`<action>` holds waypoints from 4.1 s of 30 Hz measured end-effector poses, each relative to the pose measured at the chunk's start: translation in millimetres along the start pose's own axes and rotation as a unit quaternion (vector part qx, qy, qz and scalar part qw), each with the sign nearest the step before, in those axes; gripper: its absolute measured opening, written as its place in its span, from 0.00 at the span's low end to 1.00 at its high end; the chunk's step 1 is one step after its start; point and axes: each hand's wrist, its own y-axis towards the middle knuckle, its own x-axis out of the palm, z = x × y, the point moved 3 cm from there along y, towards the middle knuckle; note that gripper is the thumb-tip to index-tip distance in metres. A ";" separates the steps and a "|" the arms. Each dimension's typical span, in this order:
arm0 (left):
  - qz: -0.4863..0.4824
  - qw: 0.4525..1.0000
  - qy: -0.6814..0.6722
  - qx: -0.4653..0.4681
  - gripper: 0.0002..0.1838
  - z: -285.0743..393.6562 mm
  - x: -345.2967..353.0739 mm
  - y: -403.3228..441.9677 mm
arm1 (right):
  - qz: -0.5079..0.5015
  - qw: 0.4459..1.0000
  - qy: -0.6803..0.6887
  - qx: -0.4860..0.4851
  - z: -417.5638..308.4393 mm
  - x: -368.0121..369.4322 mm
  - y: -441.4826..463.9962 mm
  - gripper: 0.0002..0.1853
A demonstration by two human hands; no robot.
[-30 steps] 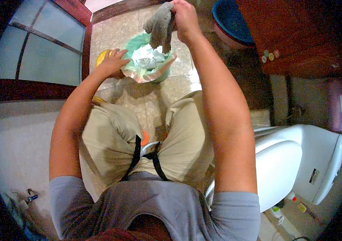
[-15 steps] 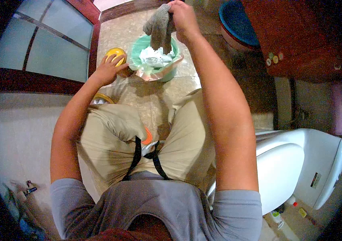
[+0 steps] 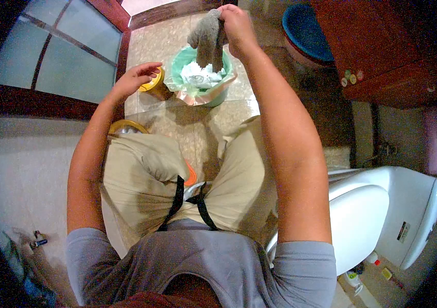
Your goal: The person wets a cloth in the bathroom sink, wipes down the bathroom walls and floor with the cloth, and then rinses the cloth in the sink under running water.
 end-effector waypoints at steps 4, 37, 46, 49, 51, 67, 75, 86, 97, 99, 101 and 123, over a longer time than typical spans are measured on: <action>0.015 0.990 -0.133 -0.031 0.27 36.5 7.4 3.4 | 0.013 1.000 -0.006 -0.003 1.4 -3.6 0.6 0.06; -0.059 0.982 -0.165 -0.066 0.17 61.4 31.4 60.8 | 0.042 0.998 0.028 -0.030 -5.8 -0.7 -6.0 0.07; 0.133 0.979 -0.087 0.128 0.08 96.8 2.9 47.6 | 0.032 0.974 0.221 0.038 -2.6 1.2 -3.6 0.12; 0.143 0.973 -0.100 0.148 0.09 105.5 7.1 44.1 | 0.009 0.973 0.225 0.041 -1.5 3.0 -2.3 0.13; 0.156 0.965 -0.124 0.169 0.10 107.1 12.8 44.3 | 0.010 0.972 0.229 0.046 -2.5 7.3 -5.7 0.14; 0.332 0.881 0.155 0.300 0.09 133.2 54.3 36.0 | 0.048 0.965 0.244 0.079 -2.0 27.6 -14.4 0.12; 0.252 0.952 0.021 0.174 0.07 98.9 36.2 55.1 | 0.061 0.961 0.267 0.045 -2.3 6.8 -5.4 0.13; 0.087 0.948 0.305 0.007 0.12 51.2 33.1 73.0 | 0.001 0.944 0.325 0.058 -0.2 -0.8 3.1 0.12; 0.070 0.980 0.171 0.072 0.27 46.1 16.8 72.9 | 0.026 0.977 0.210 0.036 -11.0 0.2 -4.9 0.12; 0.150 0.944 0.276 0.100 0.31 14.5 16.0 73.5 | 0.067 0.989 0.133 0.015 -14.9 -17.8 1.9 0.10; 0.141 0.928 0.342 0.051 0.39 -17.2 14.4 75.1 | 0.083 0.994 0.068 0.016 -34.2 -34.8 -0.9 0.09; 0.167 0.897 -0.253 -0.322 0.20 -55.7 84.9 65.5 | 0.469 0.630 -0.331 0.523 296.9 -463.5 -324.8 0.33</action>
